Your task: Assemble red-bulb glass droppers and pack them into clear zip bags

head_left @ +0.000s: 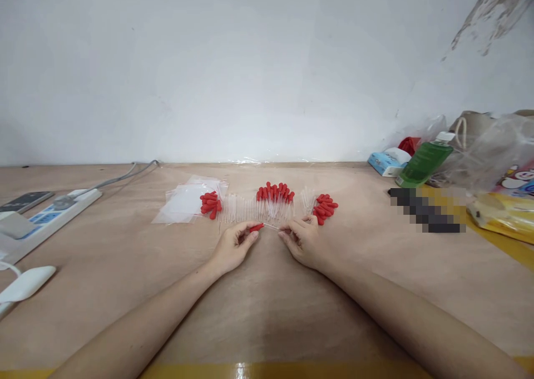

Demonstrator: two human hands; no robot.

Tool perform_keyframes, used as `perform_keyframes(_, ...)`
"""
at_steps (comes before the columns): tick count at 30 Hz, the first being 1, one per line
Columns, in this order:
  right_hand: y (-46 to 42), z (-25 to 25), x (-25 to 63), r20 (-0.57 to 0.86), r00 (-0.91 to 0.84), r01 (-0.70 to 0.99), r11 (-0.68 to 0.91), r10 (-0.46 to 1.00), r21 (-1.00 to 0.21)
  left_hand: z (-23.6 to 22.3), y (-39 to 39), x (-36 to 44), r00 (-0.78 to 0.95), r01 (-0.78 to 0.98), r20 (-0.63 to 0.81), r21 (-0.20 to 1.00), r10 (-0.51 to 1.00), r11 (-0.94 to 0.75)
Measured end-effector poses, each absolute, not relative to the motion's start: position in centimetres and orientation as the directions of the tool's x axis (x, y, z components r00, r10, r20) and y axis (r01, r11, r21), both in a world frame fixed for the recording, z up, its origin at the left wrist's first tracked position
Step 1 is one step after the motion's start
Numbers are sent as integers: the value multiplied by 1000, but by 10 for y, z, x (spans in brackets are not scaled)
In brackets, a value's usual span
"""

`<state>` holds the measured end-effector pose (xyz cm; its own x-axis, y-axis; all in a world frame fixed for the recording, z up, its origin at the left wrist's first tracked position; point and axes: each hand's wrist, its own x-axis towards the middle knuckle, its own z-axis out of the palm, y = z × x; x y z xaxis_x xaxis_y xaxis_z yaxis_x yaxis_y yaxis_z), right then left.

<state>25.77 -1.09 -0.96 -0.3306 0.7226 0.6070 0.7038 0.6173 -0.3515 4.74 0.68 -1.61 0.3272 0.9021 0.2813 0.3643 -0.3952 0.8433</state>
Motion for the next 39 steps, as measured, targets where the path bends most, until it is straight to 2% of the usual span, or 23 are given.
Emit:
perform_keyframes(6, -12, -6, 261, 574, -417, 657, 670, 705, -346, -12, 4, 50, 324, 374, 310, 826, 894, -421)
perform_keyframes(11, -7, -4, 270, 556, -492, 614, 720, 670, -325, -7, -5, 51, 406, 382, 298, 803, 864, -457)
perform_keyframes(22, -15, 5, 268, 564, -553, 651, 740, 613, -166, 0, -16, 52, 513, 488, 383, 606, 768, -628)
perform_keyframes(27, -18, 2, 263, 493, -583, 670, 725, 646, -157, 4, -15, 52, 585, 488, 412, 509, 698, -709)
perform_keyframes(32, -22, 13, 258, 383, -642, 665, 731, 665, -155, 4, -8, 49, 622, 464, 436, 464, 650, -755)
perform_keyframes(35, -21, 22, 257, 311, -598, 687, 672, 739, -275, 0, -2, 48, 458, 554, 480, 504, 748, -662)
perform_keyframes(37, -16, 23, 259, 245, -499, 692, 553, 831, -464, -3, 0, 47, 340, 609, 473, 547, 812, -574)
perform_keyframes(39, -4, 21, 263, 160, -365, 650, 374, 917, -662, -5, 1, 47, 371, 629, 413, 547, 832, -552)
